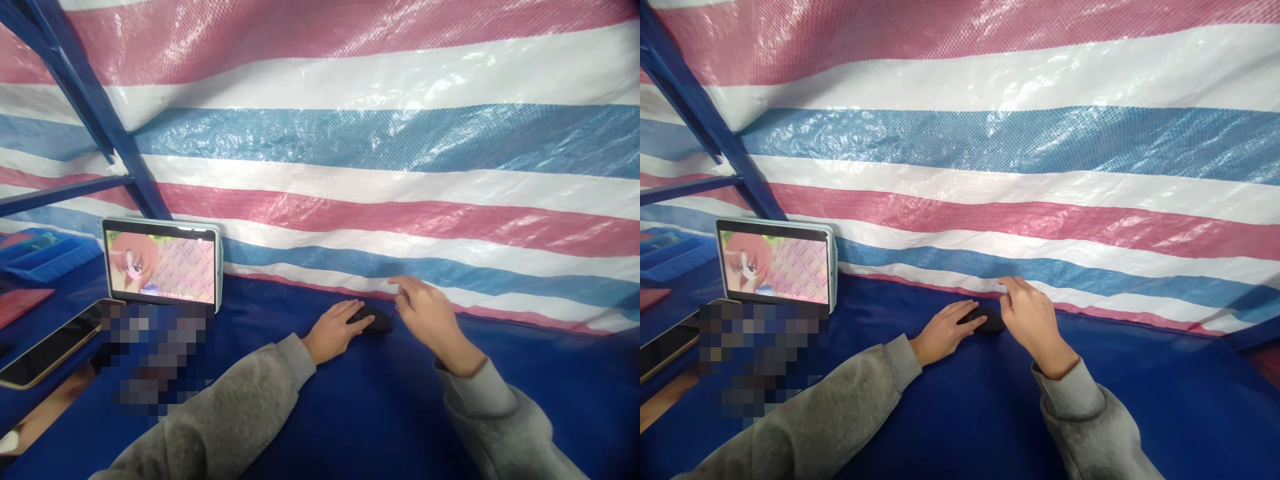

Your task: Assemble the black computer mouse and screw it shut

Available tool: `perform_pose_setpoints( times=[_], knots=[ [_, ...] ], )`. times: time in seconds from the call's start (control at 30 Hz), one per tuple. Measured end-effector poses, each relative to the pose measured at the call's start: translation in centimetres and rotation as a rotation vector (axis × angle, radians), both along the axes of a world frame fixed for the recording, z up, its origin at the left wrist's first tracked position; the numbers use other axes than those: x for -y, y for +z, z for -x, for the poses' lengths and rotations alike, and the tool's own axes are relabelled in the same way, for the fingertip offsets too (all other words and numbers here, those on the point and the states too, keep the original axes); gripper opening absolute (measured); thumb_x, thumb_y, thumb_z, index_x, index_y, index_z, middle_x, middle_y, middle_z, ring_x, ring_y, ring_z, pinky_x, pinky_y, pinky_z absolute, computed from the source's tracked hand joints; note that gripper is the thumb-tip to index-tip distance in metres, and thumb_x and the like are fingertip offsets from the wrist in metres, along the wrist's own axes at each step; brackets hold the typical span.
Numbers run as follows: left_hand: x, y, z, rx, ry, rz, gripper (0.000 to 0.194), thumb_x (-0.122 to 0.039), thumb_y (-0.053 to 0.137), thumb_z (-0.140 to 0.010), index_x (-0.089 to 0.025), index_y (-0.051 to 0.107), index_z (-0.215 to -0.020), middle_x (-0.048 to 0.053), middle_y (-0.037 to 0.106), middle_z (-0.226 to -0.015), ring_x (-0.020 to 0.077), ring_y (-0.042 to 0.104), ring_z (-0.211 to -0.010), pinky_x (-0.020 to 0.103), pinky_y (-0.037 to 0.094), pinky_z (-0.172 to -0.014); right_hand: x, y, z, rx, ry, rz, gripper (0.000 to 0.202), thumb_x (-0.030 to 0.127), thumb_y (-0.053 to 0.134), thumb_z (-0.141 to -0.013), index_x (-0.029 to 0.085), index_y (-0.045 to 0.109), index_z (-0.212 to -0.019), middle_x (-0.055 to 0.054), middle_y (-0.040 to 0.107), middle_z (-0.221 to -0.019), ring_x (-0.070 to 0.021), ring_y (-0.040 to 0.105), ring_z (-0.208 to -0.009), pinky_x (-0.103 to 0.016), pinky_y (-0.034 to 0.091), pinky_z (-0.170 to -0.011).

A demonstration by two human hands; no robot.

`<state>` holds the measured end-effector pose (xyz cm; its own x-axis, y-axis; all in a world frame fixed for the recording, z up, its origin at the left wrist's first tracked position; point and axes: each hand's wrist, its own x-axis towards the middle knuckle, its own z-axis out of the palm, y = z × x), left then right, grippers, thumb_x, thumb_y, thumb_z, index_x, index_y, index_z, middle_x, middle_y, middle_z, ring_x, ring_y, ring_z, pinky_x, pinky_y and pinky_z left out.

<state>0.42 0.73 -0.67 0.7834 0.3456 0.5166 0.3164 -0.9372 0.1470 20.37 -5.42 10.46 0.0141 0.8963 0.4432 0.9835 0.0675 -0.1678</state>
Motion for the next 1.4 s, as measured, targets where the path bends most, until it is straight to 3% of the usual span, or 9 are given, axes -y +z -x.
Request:
perform_pose_setpoints(
  times=[0.1,0.23,0.47,0.53,0.67,0.83,1.0,1.17,1.4],
  knots=[
    [0.01,0.08,0.0,0.002,0.004,0.004,0.037,-0.024,0.047,-0.1,-0.024,0.05,-0.138,0.012,0.049,-0.143,0.025,0.044,-0.135,0.045,0.041,-0.11,-0.08,0.06,-0.13,-0.01,-0.017,-0.029,0.032,0.017,0.038,-0.091,0.02,0.066,-0.106,-0.006,0.071,-0.097,-0.0194,0.065,-0.076,-0.029,0.042,-0.064],
    [0.05,0.24,-0.01,0.004,0.027,-0.002,0.038,-0.024,0.048,-0.1,-0.024,0.05,-0.138,0.012,0.05,-0.142,0.0249,0.046,-0.134,0.044,0.042,-0.109,-0.03,0.21,-0.32,0.024,-0.016,-0.04,0.034,0.012,0.042,-0.084,0.022,0.065,-0.108,-0.004,0.068,-0.098,-0.0173,0.064,-0.074,-0.027,0.04,-0.061],
    [0.13,0.25,-0.06,-0.02,0.04,-0.029,0.038,-0.025,0.047,-0.1,-0.024,0.049,-0.138,0.013,0.049,-0.143,0.0251,0.044,-0.136,0.045,0.041,-0.11,0.01,0.03,0.25,0.053,-0.044,-0.052,0.029,0.017,0.044,-0.087,0.022,0.066,-0.104,-0.003,0.067,-0.099,-0.0145,0.06,-0.063,-0.027,0.035,-0.054],
    [0.15,0.21,-0.05,-0.016,0.053,-0.029,0.038,-0.025,0.048,-0.1,-0.025,0.049,-0.138,0.012,0.049,-0.143,0.0253,0.043,-0.136,0.045,0.041,-0.109,0.0,0.02,0.34,0.049,-0.042,-0.055,0.03,0.015,0.047,-0.083,0.022,0.065,-0.105,-0.003,0.067,-0.097,-0.0148,0.06,-0.063,-0.027,0.036,-0.054],
    [0.1,0.12,-0.07,-0.018,0.069,-0.031,0.038,-0.024,0.048,-0.1,-0.024,0.05,-0.138,0.012,0.049,-0.143,0.0258,0.044,-0.136,0.044,0.042,-0.109,-0.1,-0.06,0.18,0.025,-0.061,-0.067,0.027,0.02,0.044,-0.088,0.022,0.065,-0.104,-0.002,0.068,-0.09,-0.0157,0.06,-0.063,-0.028,0.036,-0.055],
    [-0.07,-0.1,-0.1,-0.009,0.067,-0.026,0.039,-0.024,0.05,-0.1,-0.025,0.049,-0.139,0.012,0.048,-0.144,0.0253,0.043,-0.137,0.044,0.041,-0.109,-0.23,-0.26,-0.09,0.037,-0.059,-0.07,0.031,0.014,0.047,-0.082,0.022,0.065,-0.106,-0.002,0.066,-0.095,-0.0151,0.06,-0.064,-0.027,0.036,-0.055],
    [-0.1,-0.11,-0.02,-0.006,0.057,-0.016,0.039,-0.024,0.048,-0.1,-0.025,0.049,-0.139,0.012,0.048,-0.144,0.0249,0.043,-0.136,0.044,0.041,-0.109,-0.22,-0.32,-0.1,0.032,-0.064,-0.079,0.028,0.019,0.041,-0.09,0.021,0.065,-0.106,-0.004,0.068,-0.097,-0.0169,0.061,-0.068,-0.028,0.036,-0.056],
    [-0.07,-0.02,0.03,0.003,0.057,-0.009,0.039,-0.024,0.047,-0.1,-0.026,0.048,-0.139,0.011,0.048,-0.144,0.0245,0.044,-0.136,0.045,0.042,-0.109,-0.07,-0.05,0.15,0.039,-0.052,-0.051,0.03,0.014,0.046,-0.084,0.022,0.065,-0.107,-0.003,0.067,-0.096,-0.0166,0.062,-0.068,-0.027,0.037,-0.057],
    [-0.07,-0.04,0.04,-0.004,0.061,-0.001,0.039,-0.023,0.048,-0.1,-0.026,0.048,-0.139,0.011,0.048,-0.144,0.024,0.043,-0.136,0.044,0.04,-0.111,-0.05,-0.03,0.15,0.046,-0.061,-0.069,0.031,0.015,0.042,-0.089,0.022,0.065,-0.108,-0.004,0.068,-0.098,-0.0163,0.062,-0.067,-0.028,0.037,-0.056]
  ],
)
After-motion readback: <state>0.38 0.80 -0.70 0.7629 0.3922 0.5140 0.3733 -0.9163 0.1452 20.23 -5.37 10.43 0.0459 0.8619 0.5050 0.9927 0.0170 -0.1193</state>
